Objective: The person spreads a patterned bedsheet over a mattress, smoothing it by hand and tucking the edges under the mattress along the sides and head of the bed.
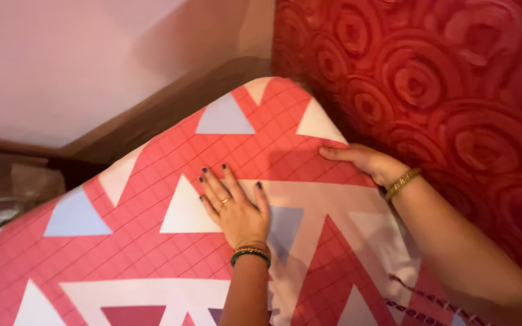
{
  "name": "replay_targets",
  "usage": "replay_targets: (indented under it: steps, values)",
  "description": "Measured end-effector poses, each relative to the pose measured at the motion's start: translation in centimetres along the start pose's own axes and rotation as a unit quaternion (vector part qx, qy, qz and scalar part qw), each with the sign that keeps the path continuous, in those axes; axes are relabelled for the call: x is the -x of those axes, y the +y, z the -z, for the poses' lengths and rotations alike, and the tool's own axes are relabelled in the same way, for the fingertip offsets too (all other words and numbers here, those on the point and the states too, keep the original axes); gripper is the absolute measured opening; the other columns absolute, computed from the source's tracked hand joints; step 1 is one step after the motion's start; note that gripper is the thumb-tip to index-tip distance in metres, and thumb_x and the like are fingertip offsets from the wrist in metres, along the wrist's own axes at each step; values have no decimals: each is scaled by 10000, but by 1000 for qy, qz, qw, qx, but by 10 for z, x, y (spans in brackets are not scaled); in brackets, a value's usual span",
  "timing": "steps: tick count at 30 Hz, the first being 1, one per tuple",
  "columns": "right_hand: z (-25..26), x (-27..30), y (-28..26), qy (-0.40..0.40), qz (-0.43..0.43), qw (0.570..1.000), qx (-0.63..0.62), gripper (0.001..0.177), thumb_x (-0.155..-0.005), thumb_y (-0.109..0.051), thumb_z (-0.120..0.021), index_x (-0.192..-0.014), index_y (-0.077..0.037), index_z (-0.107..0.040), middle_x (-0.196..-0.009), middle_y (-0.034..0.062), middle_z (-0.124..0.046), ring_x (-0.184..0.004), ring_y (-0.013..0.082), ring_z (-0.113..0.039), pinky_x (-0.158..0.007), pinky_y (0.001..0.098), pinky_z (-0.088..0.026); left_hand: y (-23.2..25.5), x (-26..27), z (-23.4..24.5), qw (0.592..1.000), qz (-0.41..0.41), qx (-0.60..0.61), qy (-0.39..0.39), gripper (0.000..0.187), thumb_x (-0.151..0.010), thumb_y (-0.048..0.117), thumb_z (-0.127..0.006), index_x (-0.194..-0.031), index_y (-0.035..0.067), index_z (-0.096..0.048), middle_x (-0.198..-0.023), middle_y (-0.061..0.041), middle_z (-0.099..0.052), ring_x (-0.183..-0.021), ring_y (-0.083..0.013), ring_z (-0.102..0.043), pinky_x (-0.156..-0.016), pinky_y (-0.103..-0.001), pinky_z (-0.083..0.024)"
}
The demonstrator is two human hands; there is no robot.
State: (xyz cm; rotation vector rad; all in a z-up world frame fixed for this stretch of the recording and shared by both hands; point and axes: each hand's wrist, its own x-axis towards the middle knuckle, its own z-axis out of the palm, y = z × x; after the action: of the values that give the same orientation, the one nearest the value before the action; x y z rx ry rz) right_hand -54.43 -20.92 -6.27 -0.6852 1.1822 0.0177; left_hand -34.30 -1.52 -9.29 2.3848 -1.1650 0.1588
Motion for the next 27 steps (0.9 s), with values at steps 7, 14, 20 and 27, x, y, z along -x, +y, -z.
replay_targets:
  steps: [7,14,20,27]
  values:
    - [-145,-5,6,315,566,461,606,748,-877,-510,-612,-1509,-145,-446,-1591,163,-353,-1458,377,-321,-1073,726,-207,-5,-3,-1,1000,6,-14,-24,740,-917,444,-515,-1566,112,-387,-1678,-235,-170,-1563,-385,-166,-1244,-563,-111]
    - [-186,-94,-92,319,403,529,676,360,-1208,-366,-361,-1433,-200,-587,-1504,21,-586,-1434,265,-472,-1244,623,-264,-28,2,28,992,24,126,-3,735,-928,393,-591,-1543,36,-403,-1660,-266,-245,-1542,-419,-156,-1230,-561,-93]
    - [-281,-73,-54,226,645,328,652,590,-1024,-415,-501,-1514,-86,-484,-1585,119,-460,-1455,344,-399,-1083,716,-240,-194,111,129,864,447,33,231,712,-852,327,-612,-1479,38,-441,-1599,-243,-390,-1533,-395,-281,-1297,-616,-239]
    - [-448,-55,42,-187,671,264,667,732,-894,-581,-612,-1526,-255,-436,-1657,48,-291,-1510,313,-271,-1139,735,-155,-308,106,177,771,618,-138,69,836,-963,585,-425,-1618,113,-210,-1683,-249,-47,-1496,-530,6,-1076,-789,-34]
